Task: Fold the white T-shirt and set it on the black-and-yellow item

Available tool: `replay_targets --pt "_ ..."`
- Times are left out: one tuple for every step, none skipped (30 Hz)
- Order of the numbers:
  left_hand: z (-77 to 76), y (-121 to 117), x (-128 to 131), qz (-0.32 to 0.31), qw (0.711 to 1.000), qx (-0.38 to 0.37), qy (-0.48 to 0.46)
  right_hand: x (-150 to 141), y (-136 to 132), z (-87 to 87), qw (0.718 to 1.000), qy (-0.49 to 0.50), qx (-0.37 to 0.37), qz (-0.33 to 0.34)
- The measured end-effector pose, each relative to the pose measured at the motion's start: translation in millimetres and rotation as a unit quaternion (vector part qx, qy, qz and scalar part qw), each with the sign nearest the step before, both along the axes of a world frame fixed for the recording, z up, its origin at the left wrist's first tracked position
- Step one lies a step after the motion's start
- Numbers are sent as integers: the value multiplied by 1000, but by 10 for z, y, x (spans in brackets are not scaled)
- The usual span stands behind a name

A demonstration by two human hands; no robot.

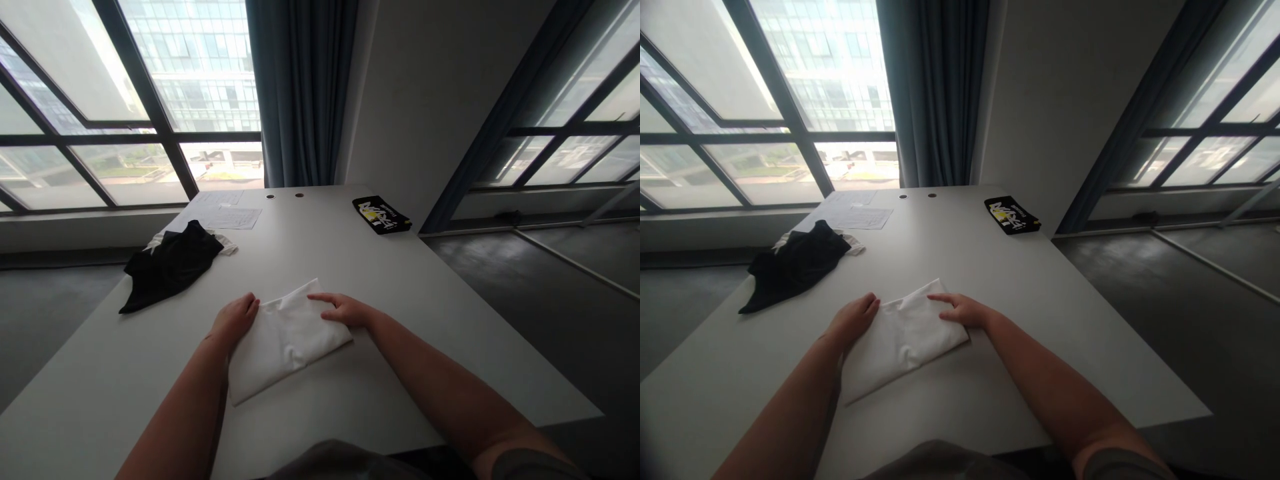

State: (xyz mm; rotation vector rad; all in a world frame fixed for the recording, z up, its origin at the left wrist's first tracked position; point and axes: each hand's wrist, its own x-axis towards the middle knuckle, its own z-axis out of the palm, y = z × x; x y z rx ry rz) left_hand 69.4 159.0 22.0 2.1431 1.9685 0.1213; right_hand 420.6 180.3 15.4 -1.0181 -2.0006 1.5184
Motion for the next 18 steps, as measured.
replay_targets --pt "-6 12 -22 9 1000 2 0 -11 40 47 1000 -9 6 3" --pt "-13 23 -40 18 1000 4 1 -18 85 110 1000 -18 16 8" --pt "-21 32 -51 26 1000 6 2 -23 136 191 999 -29 30 13" --pt "-30 40 -57 35 999 8 3 -24 191 292 998 -42 48 20" --pt "-39 48 -57 42 999 10 5 -24 249 411 996 -56 70 28" --pt "-48 54 -53 47 999 10 6 -22 311 544 993 -70 93 35" --pt "-55 60 -45 52 999 10 7 -17 376 688 989 -87 111 46" --pt "-60 66 -35 54 998 10 8 -10 442 836 985 -103 125 56" --pt "-65 71 -24 56 998 11 9 1 511 983 981 -119 139 61" --pt "-68 76 -14 56 998 10 11 17 583 1123 976 -140 152 67" --pt "-70 80 -5 56 998 11 14 38 660 1250 970 -163 167 74" --pt "-72 84 2 55 998 11 17 67 742 1361 963 -184 182 81" --pt "-74 86 9 55 998 10 20 102 829 1454 956 -198 196 85" --pt "-76 88 13 55 998 11 24 144 921 1529 951 -210 208 88" --pt "-79 89 17 55 998 11 27 190 1015 1589 947 -218 218 88" --pt "-81 90 20 55 998 12 30 238 1110 1637 944 -222 227 85" --pt "-82 91 23 54 998 15 33 285 1201 1680 942 -224 236 81" --pt "-83 91 25 53 998 17 35 328 1287 1722 941 -221 244 74"
